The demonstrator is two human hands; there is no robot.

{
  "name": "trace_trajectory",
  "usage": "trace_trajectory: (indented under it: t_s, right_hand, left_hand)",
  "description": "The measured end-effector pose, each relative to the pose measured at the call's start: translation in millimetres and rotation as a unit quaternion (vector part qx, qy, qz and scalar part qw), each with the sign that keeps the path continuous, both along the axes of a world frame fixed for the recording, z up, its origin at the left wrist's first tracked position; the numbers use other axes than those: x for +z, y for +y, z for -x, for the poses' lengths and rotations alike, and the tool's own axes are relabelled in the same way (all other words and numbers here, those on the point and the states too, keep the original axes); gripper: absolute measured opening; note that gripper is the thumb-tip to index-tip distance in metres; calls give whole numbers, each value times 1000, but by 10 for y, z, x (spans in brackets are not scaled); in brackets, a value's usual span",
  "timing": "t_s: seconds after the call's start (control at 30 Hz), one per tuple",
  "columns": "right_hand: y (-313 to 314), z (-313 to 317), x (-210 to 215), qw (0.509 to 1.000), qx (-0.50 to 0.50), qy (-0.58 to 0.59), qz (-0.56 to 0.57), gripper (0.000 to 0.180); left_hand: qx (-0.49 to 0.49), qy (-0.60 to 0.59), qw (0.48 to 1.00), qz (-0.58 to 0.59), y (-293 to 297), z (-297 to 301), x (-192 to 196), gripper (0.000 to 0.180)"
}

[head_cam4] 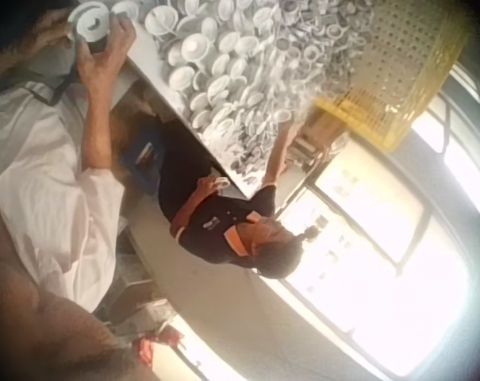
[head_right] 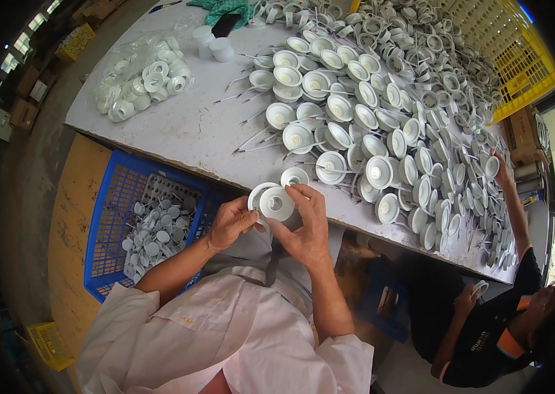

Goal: The person assembles circular LED lights by inserting LED modules and covers into plastic housings by hand and organizes the components on the table.

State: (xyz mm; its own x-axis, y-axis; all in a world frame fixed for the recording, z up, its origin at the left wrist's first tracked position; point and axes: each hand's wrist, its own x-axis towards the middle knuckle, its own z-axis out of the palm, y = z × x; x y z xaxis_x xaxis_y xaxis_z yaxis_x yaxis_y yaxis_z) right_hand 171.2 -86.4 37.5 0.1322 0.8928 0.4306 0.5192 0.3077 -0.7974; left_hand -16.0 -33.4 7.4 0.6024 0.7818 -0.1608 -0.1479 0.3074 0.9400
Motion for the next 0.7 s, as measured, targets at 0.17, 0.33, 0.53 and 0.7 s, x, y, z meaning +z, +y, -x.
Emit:
trace_trajectory:
  t_s: [0.17,0.33,0.53,0.7]
  right_hand:
    - [-15,82,59,998,28,-11,47,73]
    - [-14,75,65,998,28,0,49,75]
    - [-106,1,-170,967,-11,226,116,48]
    - [-92,58,-301,959,-78,223,158,22]
  left_hand:
    - [-21,28,998,-43,3,38,36,34]
    - [-10,34,998,-47,-1,11,116,34]
    - [-7,59,996,-71,-7,-18,80,34]
    - [28,106,988,-113,-74,-103,-42,35]
